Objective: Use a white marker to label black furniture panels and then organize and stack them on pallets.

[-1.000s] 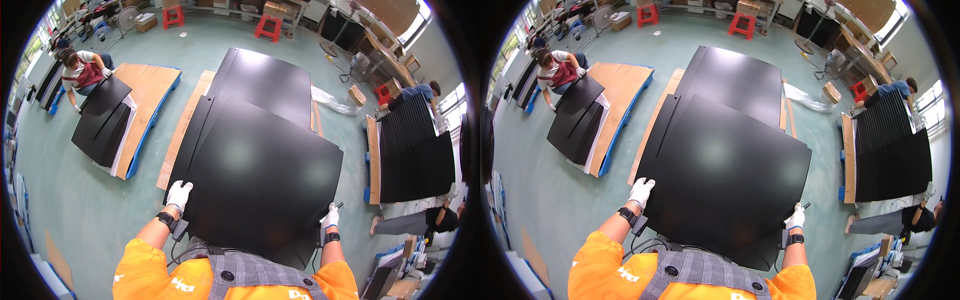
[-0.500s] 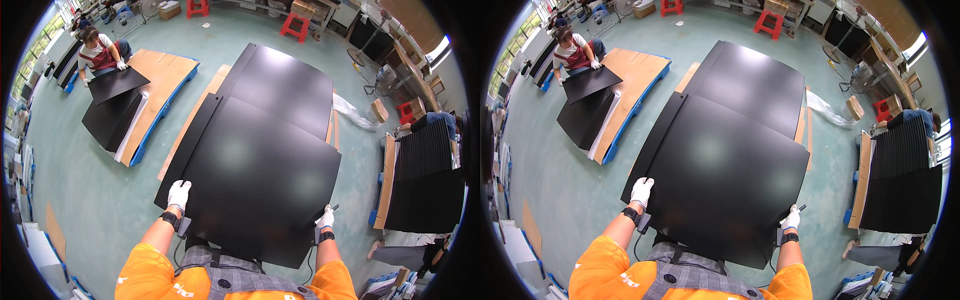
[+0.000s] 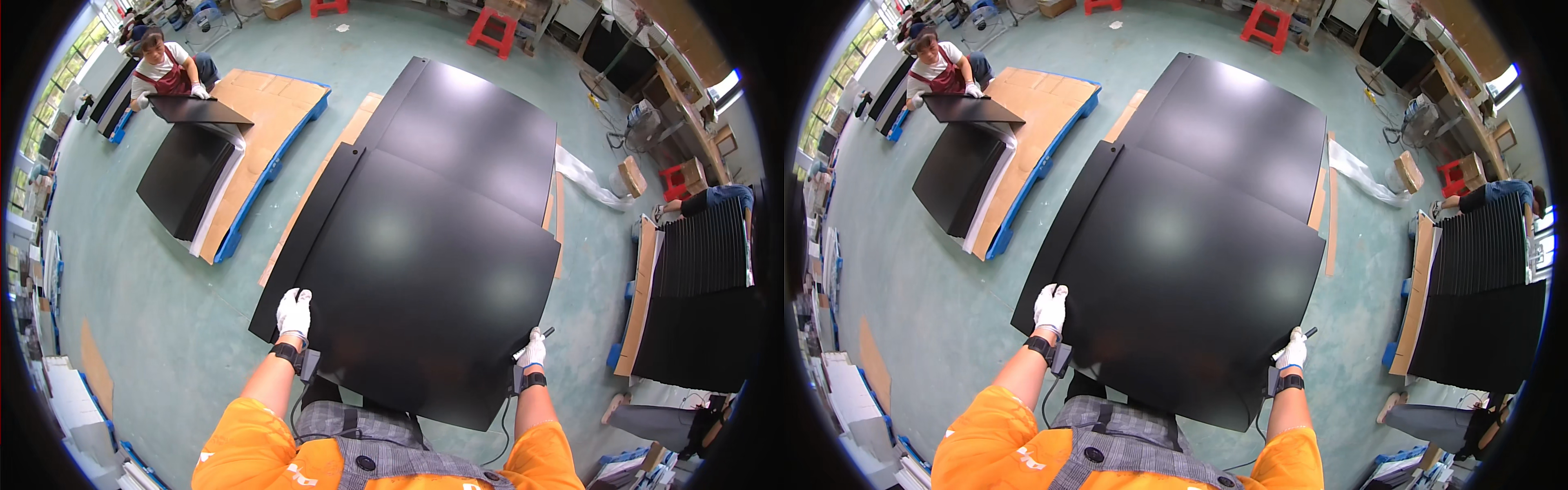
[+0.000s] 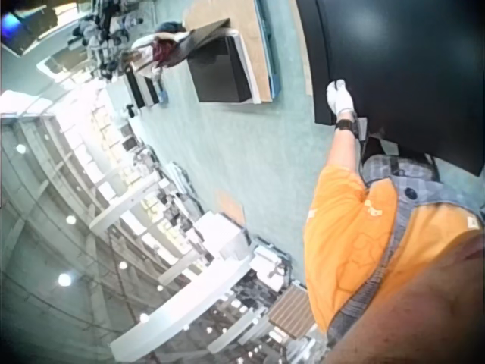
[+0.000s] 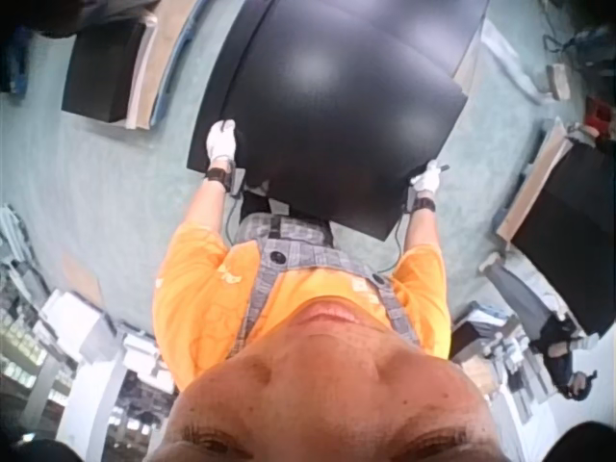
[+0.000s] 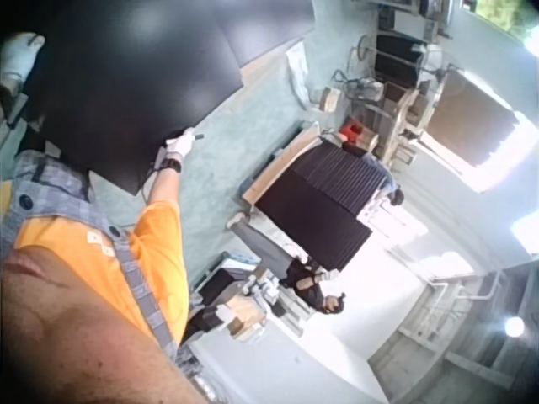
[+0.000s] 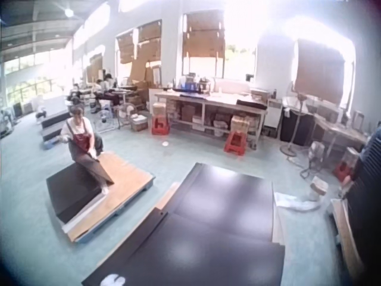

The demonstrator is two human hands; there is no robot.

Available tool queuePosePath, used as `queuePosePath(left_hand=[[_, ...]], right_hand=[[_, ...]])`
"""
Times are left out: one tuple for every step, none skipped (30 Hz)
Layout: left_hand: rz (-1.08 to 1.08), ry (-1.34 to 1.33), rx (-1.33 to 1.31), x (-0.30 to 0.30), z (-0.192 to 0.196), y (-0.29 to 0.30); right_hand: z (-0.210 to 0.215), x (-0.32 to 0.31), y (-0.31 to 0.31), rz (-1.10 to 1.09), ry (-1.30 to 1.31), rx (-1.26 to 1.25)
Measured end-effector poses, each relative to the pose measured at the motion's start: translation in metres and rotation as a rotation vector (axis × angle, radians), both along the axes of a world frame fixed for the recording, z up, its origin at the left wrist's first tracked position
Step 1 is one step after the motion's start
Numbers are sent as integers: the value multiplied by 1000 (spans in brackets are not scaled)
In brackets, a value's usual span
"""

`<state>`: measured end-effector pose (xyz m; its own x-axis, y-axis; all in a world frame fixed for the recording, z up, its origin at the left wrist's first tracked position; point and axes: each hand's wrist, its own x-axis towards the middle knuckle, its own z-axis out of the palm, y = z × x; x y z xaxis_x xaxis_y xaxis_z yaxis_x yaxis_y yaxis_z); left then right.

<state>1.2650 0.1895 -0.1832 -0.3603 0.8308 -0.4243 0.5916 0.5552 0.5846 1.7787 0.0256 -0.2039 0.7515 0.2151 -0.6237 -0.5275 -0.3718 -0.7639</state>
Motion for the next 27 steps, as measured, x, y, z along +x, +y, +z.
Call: queuePosePath(left_hand=[[26, 75, 10, 6, 4, 0], [52, 150, 20, 12, 8, 0], [91, 193, -13, 17, 13, 0], [91, 191, -17, 22, 20, 2], [-36, 316, -13, 25, 26, 4], [-164, 439, -8, 27, 28, 4], [-244, 569, 191, 30, 28, 5], [-296, 603, 186, 29, 30, 7], [-280, 657, 141, 25, 32, 11], [-259, 714, 94, 21, 37, 16], [-199, 670, -63, 11, 41, 24], [-167, 679, -144, -3, 33, 25], [-155, 607, -209, -10, 30, 27], [-143, 534, -274, -14, 27, 28], [-144, 530, -274, -14, 22, 28], [-166, 551, -247, -16, 18, 25], [-187, 571, -220, -19, 14, 23], [-184, 572, -224, -21, 11, 22], [-173, 574, -213, -21, 10, 23], [-161, 577, -202, -21, 9, 24], [-156, 577, -204, -22, 8, 24], [-140, 577, -189, -20, 9, 26], [-124, 578, -174, -18, 9, 28], [-124, 573, -174, -17, 10, 29], [-128, 568, -186, -17, 15, 30], [-132, 562, -198, -17, 19, 31], [-132, 560, -199, -15, 20, 30]], right_hand=[[2, -1, 3, 21, -20, -20], [4, -3, 5, 43, -40, -40], [4, -3, 6, 90, -42, -72], [3, -1, 5, 90, -43, -77], [2, 3, 5, 98, -53, -205], [1, 5, 5, 105, -63, -334], [-1, 6, 5, 108, -63, -338], [-4, 7, 6, 134, -106, -328], [-5, 7, 5, 159, -151, -319], [-3, 4, 7, 166, -148, -321], [1, 0, 12, 278, -234, -375], [5, -5, 17, 390, -321, -427], [3, -3, 16, 388, -325, -429], [0, -3, 16, 289, -271, -372], [-2, -1, 15, 190, -217, -314], [-1, -4, 16, 195, -216, -315], [2, -6, 18, 209, -218, -338], [4, -8, 19, 223, -220, -361], [7, -12, 22, 228, -220, -361], [10, -18, 25, 214, -233, -399], [12, -24, 28, 200, -246, -437], [11, -25, 27, 199, -251, -438], [9, -27, 27, 187, -280, -412], [8, -28, 26, 174, -310, -385], [9, -28, 26, 174, -312, -386], [9, -28, 26, 183, -310, -400], [10, -28, 25, 191, -308, -413]])
